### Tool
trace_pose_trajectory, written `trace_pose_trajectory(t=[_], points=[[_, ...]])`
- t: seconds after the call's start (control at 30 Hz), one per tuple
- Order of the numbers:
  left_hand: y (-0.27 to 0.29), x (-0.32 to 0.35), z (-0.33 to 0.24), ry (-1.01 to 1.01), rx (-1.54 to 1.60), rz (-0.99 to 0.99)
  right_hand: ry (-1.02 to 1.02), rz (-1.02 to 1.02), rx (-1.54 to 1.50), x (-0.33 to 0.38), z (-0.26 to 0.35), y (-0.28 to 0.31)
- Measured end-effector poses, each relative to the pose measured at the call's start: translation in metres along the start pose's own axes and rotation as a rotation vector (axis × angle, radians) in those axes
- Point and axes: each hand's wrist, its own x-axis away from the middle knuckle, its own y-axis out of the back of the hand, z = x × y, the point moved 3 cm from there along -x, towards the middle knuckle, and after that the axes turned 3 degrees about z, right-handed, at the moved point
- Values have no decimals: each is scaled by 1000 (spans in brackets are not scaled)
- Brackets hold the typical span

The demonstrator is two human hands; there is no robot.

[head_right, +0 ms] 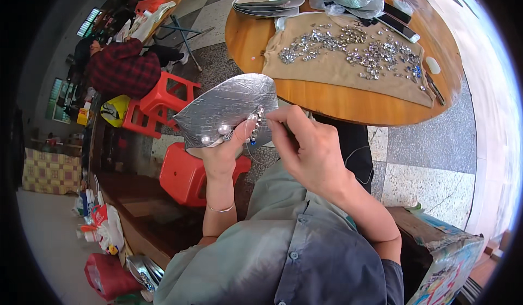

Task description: Attaching small decorative rhinestones to a silver shoe upper component.

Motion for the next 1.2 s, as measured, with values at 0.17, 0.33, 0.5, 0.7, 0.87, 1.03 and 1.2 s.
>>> trace_pose_trajectory(t=[0.17,0.33,0.5,0.7,0.87,1.03,1.2], points=[[-5,3,-1,-10,-24,15,35,-23,26,2,-3,0],[-9,2,-2,-22,-52,17,32,-3,49,3,-5,2],[-11,2,1,-9,-64,20,52,-17,70,2,-7,3],[-18,4,5,-35,-172,68,66,-20,109,2,-13,3],[-26,11,20,-134,-481,145,14,-54,79,5,-26,-2],[-19,7,23,241,305,-18,-486,-94,-651,-5,-47,20],[-28,2,22,356,589,24,-790,262,-1074,10,-95,-4]])
